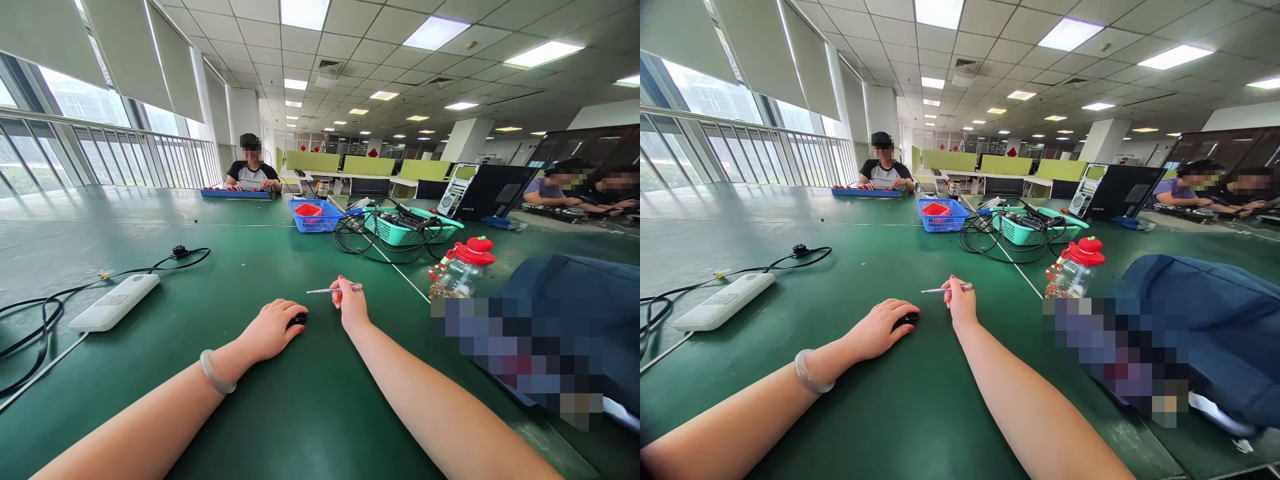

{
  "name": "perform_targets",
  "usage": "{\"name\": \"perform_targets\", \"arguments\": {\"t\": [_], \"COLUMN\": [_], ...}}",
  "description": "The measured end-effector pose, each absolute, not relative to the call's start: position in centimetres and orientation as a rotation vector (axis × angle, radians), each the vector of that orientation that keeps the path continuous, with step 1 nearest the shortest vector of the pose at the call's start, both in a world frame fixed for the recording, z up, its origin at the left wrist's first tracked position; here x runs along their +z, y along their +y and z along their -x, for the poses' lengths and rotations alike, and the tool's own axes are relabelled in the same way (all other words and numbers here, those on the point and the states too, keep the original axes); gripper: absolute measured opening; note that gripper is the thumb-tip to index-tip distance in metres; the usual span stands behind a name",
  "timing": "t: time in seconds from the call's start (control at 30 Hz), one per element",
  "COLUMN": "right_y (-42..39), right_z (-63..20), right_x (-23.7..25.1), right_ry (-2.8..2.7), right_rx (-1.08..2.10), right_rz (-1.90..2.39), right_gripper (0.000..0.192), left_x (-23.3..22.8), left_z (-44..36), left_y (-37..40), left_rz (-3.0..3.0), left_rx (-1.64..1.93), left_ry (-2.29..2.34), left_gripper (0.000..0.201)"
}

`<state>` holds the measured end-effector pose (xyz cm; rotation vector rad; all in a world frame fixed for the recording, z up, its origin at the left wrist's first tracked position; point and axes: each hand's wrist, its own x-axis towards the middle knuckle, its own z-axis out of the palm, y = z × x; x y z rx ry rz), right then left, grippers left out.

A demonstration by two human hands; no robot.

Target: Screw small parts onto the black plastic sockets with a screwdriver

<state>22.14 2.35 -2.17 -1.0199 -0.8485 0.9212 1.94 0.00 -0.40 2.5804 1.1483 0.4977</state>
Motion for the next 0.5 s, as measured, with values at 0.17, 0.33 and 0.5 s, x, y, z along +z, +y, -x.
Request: {"name": "perform_targets", "arguments": {"t": [0.17,0.33,0.5], "right_y": [2.0,1.8,2.0], "right_z": [-22.2,-22.2,-21.8], "right_x": [-2.0,-2.0,-2.1], "right_ry": [-0.872,-0.884,-0.926], "right_rx": [0.932,0.93,0.914], "right_rz": [1.021,1.016,1.039], "right_gripper": [0.035,0.034,0.034], "left_x": [-0.1,0.4,0.6], "left_z": [-0.9,5.4,16.8], "left_y": [-1.5,-3.8,-4.6], "left_rz": [-2.519,-2.493,-2.331], "left_rx": [0.546,0.503,0.462], "left_ry": [1.245,1.276,1.565], "left_gripper": [0.028,0.027,0.03]}}
